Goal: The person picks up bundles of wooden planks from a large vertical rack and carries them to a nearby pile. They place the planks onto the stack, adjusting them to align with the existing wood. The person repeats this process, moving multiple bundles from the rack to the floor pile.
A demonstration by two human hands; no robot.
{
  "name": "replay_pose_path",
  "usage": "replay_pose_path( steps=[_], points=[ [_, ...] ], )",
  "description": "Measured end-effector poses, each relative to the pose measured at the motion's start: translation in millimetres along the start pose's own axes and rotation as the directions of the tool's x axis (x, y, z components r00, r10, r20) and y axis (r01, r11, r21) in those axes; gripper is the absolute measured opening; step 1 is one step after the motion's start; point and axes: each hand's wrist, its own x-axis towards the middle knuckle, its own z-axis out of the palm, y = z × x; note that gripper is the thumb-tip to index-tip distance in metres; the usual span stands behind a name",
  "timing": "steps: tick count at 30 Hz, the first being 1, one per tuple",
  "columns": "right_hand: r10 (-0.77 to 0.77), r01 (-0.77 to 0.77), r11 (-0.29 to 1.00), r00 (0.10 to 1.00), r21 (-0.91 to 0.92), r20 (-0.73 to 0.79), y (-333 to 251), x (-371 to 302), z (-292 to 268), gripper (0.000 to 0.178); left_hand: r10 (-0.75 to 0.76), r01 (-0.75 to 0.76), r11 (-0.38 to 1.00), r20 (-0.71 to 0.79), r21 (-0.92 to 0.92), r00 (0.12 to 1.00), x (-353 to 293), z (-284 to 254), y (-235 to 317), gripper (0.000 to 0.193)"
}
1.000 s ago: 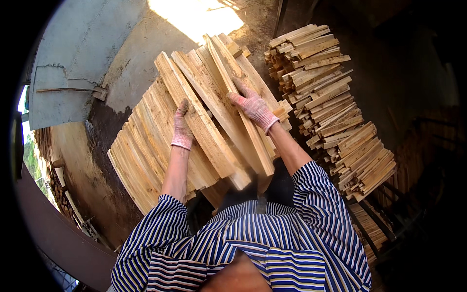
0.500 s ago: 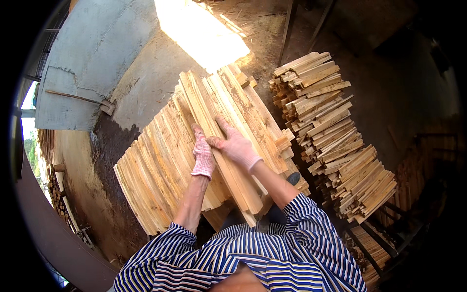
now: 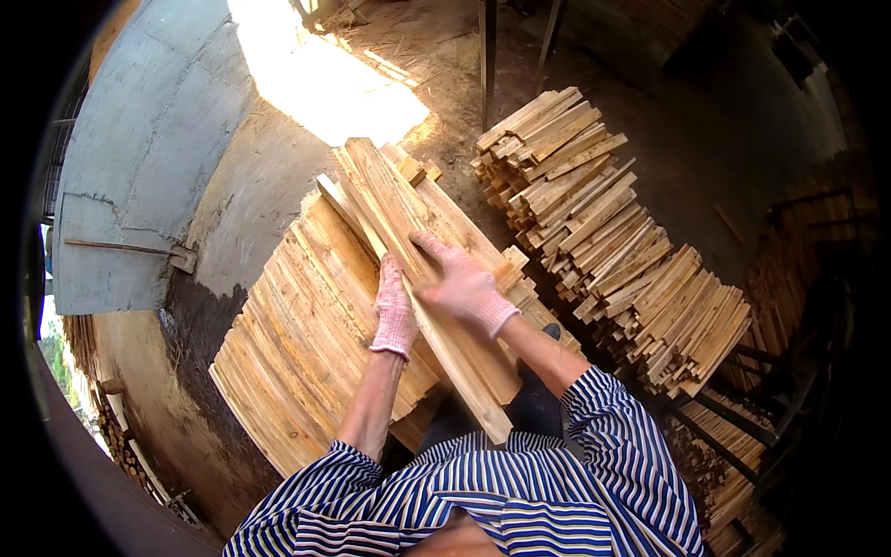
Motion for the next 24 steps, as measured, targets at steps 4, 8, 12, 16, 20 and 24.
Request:
replay_pose_path(
  steps=[4, 8, 12, 16, 20, 24],
  points=[
    [0.082, -0.093, 0.992, 0.991, -0.091, -0.11, 32.5, 31.3, -43.6, 0.077, -0.008, 0.007, 1.0, 0.017, 0.029, 1.0, -3.3, -9.2, 4.0, 0.074],
    [-0.048, -0.05, 0.909, 0.974, -0.415, -0.222, 121.5, 79.7, -30.9, 0.061, 0.027, -0.026, 0.997, 0.018, -0.079, 0.999, 2.3, -46.1, -0.7, 0.073],
    [0.008, -0.063, 0.823, 0.995, -0.565, -0.099, 110.5, 86.3, -9.4, 0.051, 0.035, -0.03, 0.999, -0.14, 0.034, 0.99, -16.0, -53.4, 0.3, 0.073],
    [0.191, -0.125, 0.782, 0.981, -0.61, 0.044, 68.6, 97.1, -32.3, 0.052, 0.021, -0.026, 0.998, -0.088, -0.051, 0.996, -11.0, -51.8, -8.5, 0.074],
    [-0.039, 0.024, 0.929, 0.999, -0.37, -0.034, 39.6, 61.0, -2.1, 0.105, 0.145, -0.145, 0.989, -0.018, -0.007, 0.989, -13.0, -24.7, 16.2, 0.074],
    [-0.076, 0.065, 0.965, 0.997, 0.252, 0.033, 42.2, -36.2, 19.0, 0.127, 0.16, -0.132, 0.899, -0.032, 0.417, 0.987, 3.4, 22.9, 23.1, 0.079]
  ],
)
